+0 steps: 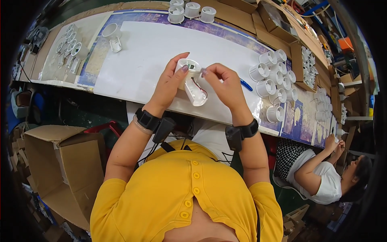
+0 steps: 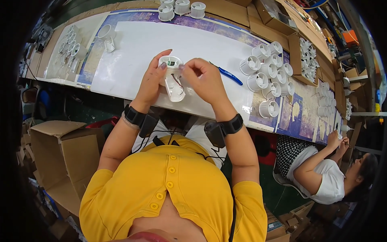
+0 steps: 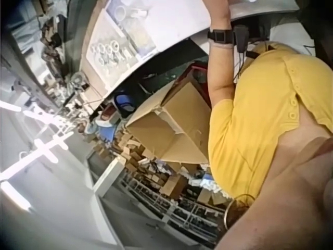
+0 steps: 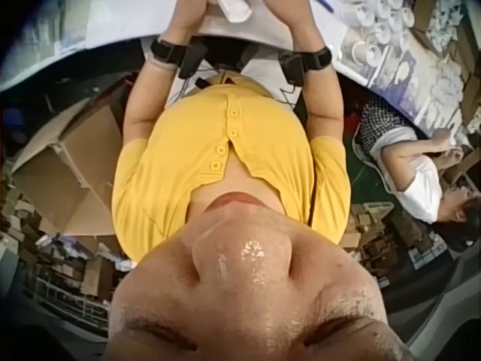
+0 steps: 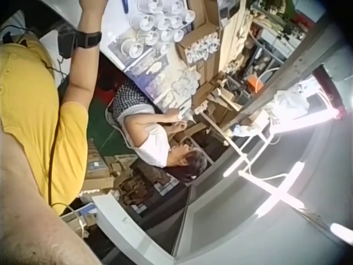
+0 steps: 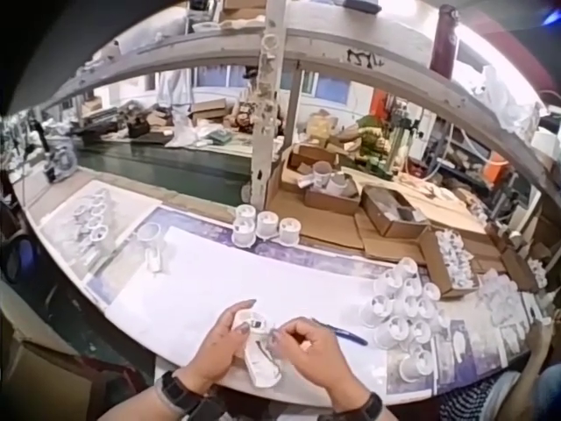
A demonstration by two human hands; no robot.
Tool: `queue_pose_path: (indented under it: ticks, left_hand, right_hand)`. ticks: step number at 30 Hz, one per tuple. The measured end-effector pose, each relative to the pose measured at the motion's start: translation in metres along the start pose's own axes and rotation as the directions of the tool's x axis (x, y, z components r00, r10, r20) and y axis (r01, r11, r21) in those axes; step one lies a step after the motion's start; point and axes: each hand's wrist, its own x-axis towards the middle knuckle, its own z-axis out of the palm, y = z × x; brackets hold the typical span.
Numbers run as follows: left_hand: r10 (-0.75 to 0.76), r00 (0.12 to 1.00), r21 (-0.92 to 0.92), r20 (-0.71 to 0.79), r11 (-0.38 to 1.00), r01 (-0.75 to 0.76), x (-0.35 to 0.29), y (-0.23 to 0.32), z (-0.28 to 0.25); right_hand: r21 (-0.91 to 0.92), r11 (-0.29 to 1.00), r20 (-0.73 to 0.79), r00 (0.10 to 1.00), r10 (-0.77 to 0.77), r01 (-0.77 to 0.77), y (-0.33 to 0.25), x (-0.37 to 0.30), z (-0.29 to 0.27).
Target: The person picks up a white plastic housing and a fan component, trims the wires with shears, and threads them through the housing. They fit the fan into the housing, snap the two halves together, and place the assembled unit on the table.
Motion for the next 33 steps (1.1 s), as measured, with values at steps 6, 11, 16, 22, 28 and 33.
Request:
queue_pose_path:
  ticks: [6, 11, 16, 22, 28, 33]
  left_hand:
    - [0.071, 0.997, 0.117, -0.027, 0.991, -0.067, 0.002, 0.001, 0.004]
    - [0.094, 0.995, 0.183, -0.033, 0.979, -0.086, 0.002, 0.002, 0.004]
    - [0.088, 0.995, 0.156, -0.046, 0.985, -0.08, 0.001, 0.001, 0.005]
    - [0.088, 0.995, 0.11, -0.04, 0.99, -0.083, 0.0, -0.007, 0.002]
    - [0.084, 0.996, 0.079, -0.039, 0.994, -0.08, 0.0, -0.009, 0.0]
    - [0.088, 0.995, 0.104, -0.046, 0.991, -0.082, 0.0, -0.008, 0.001]
  right_hand:
    - [-0.366, 0.93, 0.143, 0.984, 0.102, -0.043, -0.018, -0.005, -0.001]
    - [-0.454, 0.886, 0.098, 0.994, -0.057, 0.095, -0.015, -0.006, 0.003]
    - [-0.451, 0.876, 0.095, 0.985, -0.144, 0.172, -0.015, -0.01, 0.009]
    - [-0.459, 0.845, 0.087, 0.961, -0.264, 0.274, -0.018, -0.009, 0.007]
    - [-0.37, 0.929, 0.129, 0.99, 0.061, -0.009, -0.026, -0.006, -0.001]
    - [-0.487, 0.869, 0.141, 0.99, -0.015, 0.082, -0.027, -0.007, 0.002]
